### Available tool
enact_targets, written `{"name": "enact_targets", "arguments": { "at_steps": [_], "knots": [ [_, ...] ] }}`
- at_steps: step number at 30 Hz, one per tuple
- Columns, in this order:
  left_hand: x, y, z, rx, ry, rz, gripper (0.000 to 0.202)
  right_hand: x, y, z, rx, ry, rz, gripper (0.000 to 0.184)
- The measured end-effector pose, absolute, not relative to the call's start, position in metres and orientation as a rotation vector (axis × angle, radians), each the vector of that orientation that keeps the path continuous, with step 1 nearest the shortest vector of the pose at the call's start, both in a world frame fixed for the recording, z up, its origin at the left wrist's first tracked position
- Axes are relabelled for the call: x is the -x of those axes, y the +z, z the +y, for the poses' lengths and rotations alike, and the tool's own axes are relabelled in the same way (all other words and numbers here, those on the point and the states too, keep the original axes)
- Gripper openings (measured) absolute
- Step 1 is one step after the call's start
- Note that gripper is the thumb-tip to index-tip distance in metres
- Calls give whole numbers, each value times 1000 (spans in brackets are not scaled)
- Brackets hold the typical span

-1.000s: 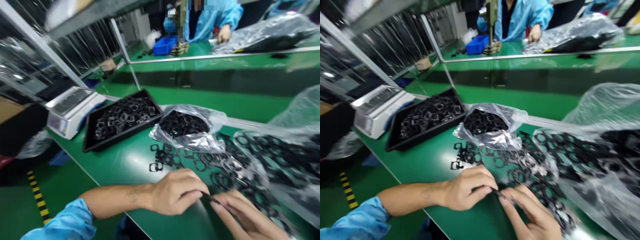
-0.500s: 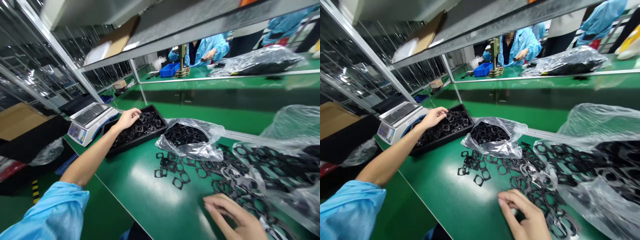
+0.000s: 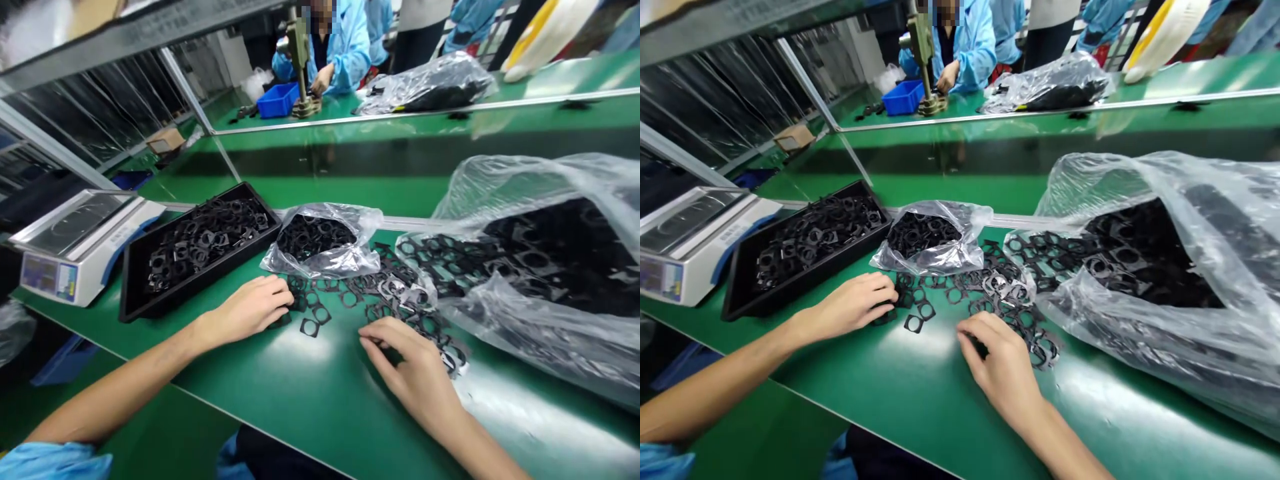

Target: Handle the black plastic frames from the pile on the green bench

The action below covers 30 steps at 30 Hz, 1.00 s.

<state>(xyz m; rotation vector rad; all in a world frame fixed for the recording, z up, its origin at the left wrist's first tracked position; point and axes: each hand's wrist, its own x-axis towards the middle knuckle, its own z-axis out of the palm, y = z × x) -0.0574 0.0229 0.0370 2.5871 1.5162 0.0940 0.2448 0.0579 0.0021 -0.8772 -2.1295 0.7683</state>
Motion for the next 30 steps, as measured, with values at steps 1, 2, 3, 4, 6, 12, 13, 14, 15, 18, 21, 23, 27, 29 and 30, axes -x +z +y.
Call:
{"name": "enact_targets", "arguments": {
  "at_steps": [1,2,3,4,6,12,13,14,15,18,21,23,27,29,30],
  "knots": [
    [59,35,22,-2580,104,1518,20,-245,2,57,878,771,-2137,18],
    [61,35,22,-2573,113,1519,22,-246,2,57,879,772,-2145,18],
    [64,35,21,-2567,122,1520,22,-246,2,56,876,764,-2151,18],
    [67,35,19,-2558,134,1524,20,-247,3,55,873,747,-2157,17],
    [71,35,15,-2520,162,1542,14,-247,3,54,879,668,-2165,17],
    [69,30,7,-2391,250,1535,13,-250,-2,65,1035,283,-2315,29],
    [68,31,7,-2377,260,1536,14,-250,-4,67,1048,234,-2357,32],
    [67,33,7,-2364,268,1538,15,-250,-6,69,1050,190,-2392,33],
    [66,35,7,-2353,277,1539,16,-249,-6,71,1045,146,-2419,33],
    [65,44,7,-2332,327,1534,18,-243,-3,74,1010,53,-2488,32],
    [63,53,10,-2256,403,1518,19,-232,8,79,994,96,-2603,31],
    [59,57,16,-2192,513,1492,18,-223,17,83,993,188,-2672,26],
    [36,51,37,-2007,916,1409,11,-207,30,91,942,297,-2714,22],
    [20,41,47,-1953,1035,1369,10,-205,33,91,916,330,-2710,21],
    [13,35,51,-1937,1085,1353,9,-206,35,90,908,361,-2690,20]
  ]
}}
